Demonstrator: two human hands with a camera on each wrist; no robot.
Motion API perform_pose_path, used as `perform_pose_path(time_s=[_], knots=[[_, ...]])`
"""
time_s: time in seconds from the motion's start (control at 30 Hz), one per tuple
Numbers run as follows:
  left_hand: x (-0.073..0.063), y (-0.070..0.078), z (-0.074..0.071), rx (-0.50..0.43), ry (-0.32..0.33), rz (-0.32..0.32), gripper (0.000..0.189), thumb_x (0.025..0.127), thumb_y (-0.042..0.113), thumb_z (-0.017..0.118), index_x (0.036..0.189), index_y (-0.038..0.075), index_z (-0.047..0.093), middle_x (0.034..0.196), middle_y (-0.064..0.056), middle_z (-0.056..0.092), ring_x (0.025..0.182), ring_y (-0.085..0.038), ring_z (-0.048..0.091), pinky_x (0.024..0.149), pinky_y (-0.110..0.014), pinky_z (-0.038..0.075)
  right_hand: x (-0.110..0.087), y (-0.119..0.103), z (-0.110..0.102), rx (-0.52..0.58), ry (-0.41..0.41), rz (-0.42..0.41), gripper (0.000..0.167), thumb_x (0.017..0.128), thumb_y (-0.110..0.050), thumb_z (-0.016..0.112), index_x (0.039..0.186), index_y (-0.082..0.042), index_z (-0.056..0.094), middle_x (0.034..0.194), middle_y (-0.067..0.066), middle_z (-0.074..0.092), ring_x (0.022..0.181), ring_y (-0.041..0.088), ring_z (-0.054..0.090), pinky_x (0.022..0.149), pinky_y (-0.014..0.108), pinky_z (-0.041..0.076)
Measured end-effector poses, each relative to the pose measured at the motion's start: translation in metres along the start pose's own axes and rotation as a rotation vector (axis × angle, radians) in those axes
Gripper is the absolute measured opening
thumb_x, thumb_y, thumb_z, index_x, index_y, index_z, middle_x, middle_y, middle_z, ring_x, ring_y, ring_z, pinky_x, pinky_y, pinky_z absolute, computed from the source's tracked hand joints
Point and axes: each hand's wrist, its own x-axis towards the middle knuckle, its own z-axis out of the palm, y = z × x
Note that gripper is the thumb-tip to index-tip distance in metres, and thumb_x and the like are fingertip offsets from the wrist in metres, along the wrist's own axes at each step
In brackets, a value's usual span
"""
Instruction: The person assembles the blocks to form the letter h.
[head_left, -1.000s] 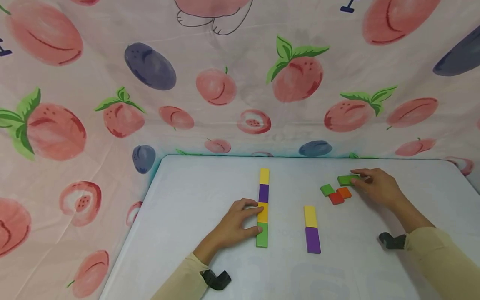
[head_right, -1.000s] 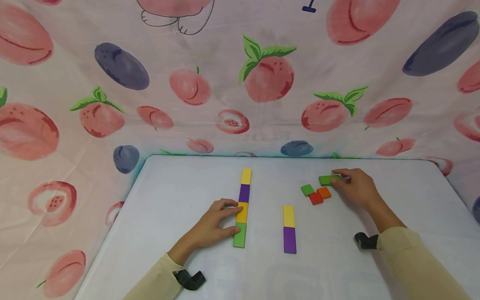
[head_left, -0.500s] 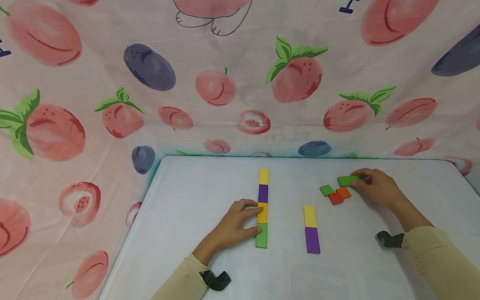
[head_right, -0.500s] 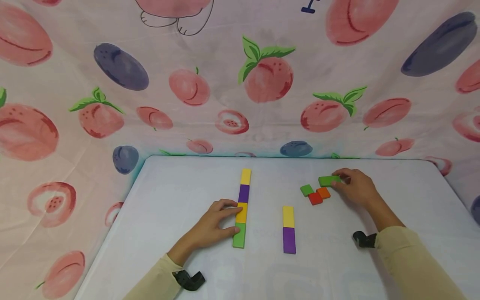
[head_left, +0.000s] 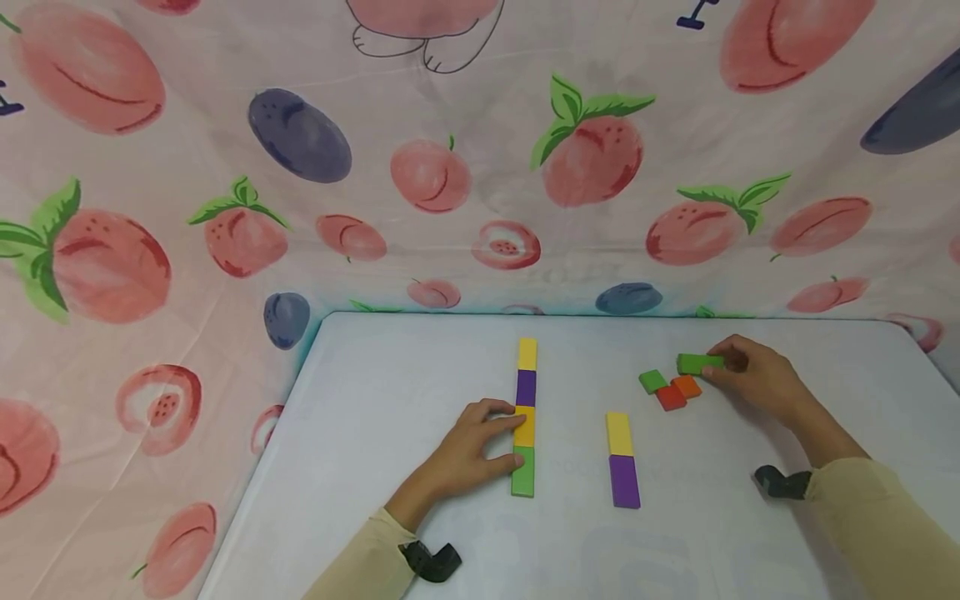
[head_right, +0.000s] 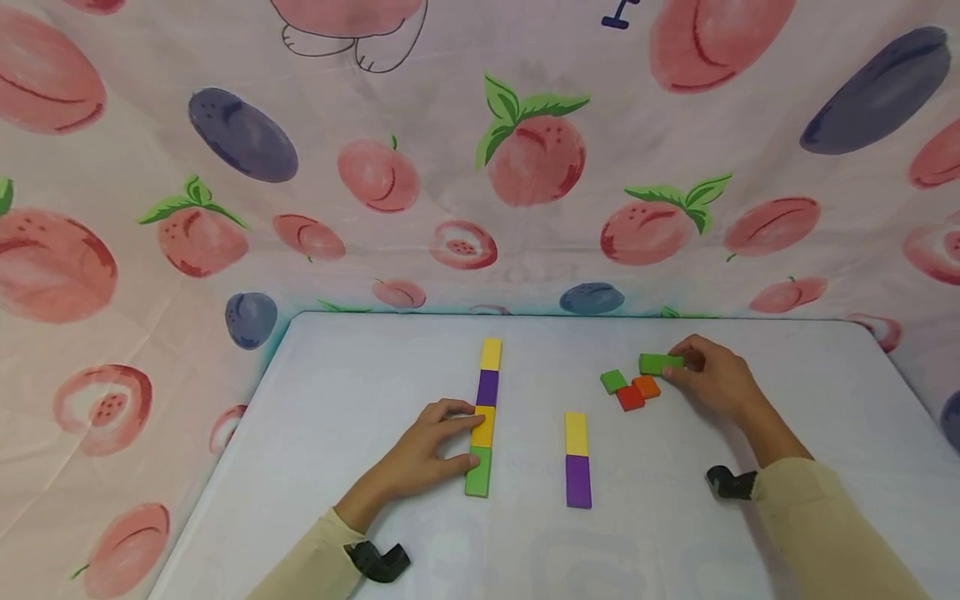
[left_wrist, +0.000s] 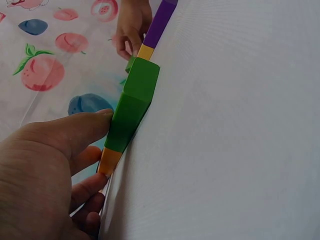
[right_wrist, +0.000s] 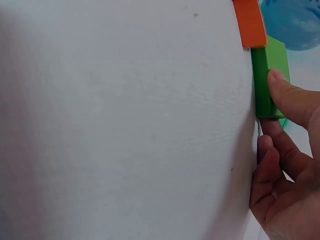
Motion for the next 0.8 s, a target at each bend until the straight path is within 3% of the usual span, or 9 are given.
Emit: perform_pose_path(time_s=[0.13,0.27,0.33,0.47,0.6,0.8], knots=[[0.0,0.0,0.0,0.0,-0.009,-0.009,0.056,0.093,0.039,0.072,0.145,0.025,0.059,0.15,0.006,0.046,0.143,-0.018,0.037,0.119,-0.045,0.038,-0.002,0.002,0.002,0.007,0.046,-0.018,0.037,0.096,-0.037,0.071,0.118,-0.008,0.064,0.109,0.018,0.064,0.102,0.033,0.052,0.08,0.04,0.044],[0.0,0.0,0.0,0.002,-0.007,-0.008,0.056,0.093,0.039,0.072,0.145,0.025,0.059,0.15,0.006,0.046,0.143,-0.019,0.037,0.119,-0.045,0.038,-0.004,0.0,0.004,0.047,0.094,-0.012,0.034,0.096,-0.038,0.071,0.116,-0.011,0.068,0.112,0.016,0.068,0.103,0.029,0.055,0.078,0.031,0.045],[0.0,0.001,0.0,0.001,-0.004,-0.004,0.056,0.093,0.038,0.073,0.145,0.024,0.06,0.15,0.005,0.047,0.142,-0.019,0.037,0.118,-0.045,0.038,-0.005,-0.002,0.004,0.085,0.134,0.001,0.035,0.096,-0.039,0.071,0.117,-0.011,0.07,0.113,0.013,0.07,0.101,0.019,0.057,0.076,0.025,0.047],[0.0,0.001,0.0,-0.004,0.0,0.0,0.055,0.093,0.038,0.073,0.144,0.023,0.06,0.149,0.005,0.047,0.142,-0.019,0.038,0.118,-0.046,0.038,-0.007,-0.005,0.005,0.183,0.206,0.016,0.037,0.095,-0.04,0.072,0.117,-0.01,0.072,0.104,-0.012,0.071,0.091,-0.004,0.055,0.071,0.01,0.046],[0.0,0.0,-0.001,-0.002,0.002,0.002,0.055,0.093,0.038,0.073,0.144,0.023,0.06,0.149,0.005,0.047,0.142,-0.019,0.038,0.118,-0.045,0.038,-0.006,-0.014,0.005,0.291,0.199,0.01,0.04,0.094,-0.04,0.073,0.116,-0.006,0.071,0.093,-0.034,0.062,0.088,-0.009,0.055,0.07,0.01,0.049],[0.0,0.0,-0.001,0.001,0.001,0.004,0.055,0.092,0.037,0.073,0.144,0.023,0.06,0.149,0.005,0.048,0.142,-0.018,0.038,0.118,-0.045,0.038,-0.003,-0.036,0.01,0.353,0.148,0.007,0.042,0.094,-0.039,0.073,0.118,-0.004,0.07,0.092,-0.031,0.065,0.086,0.001,0.058,0.069,0.02,0.054]])
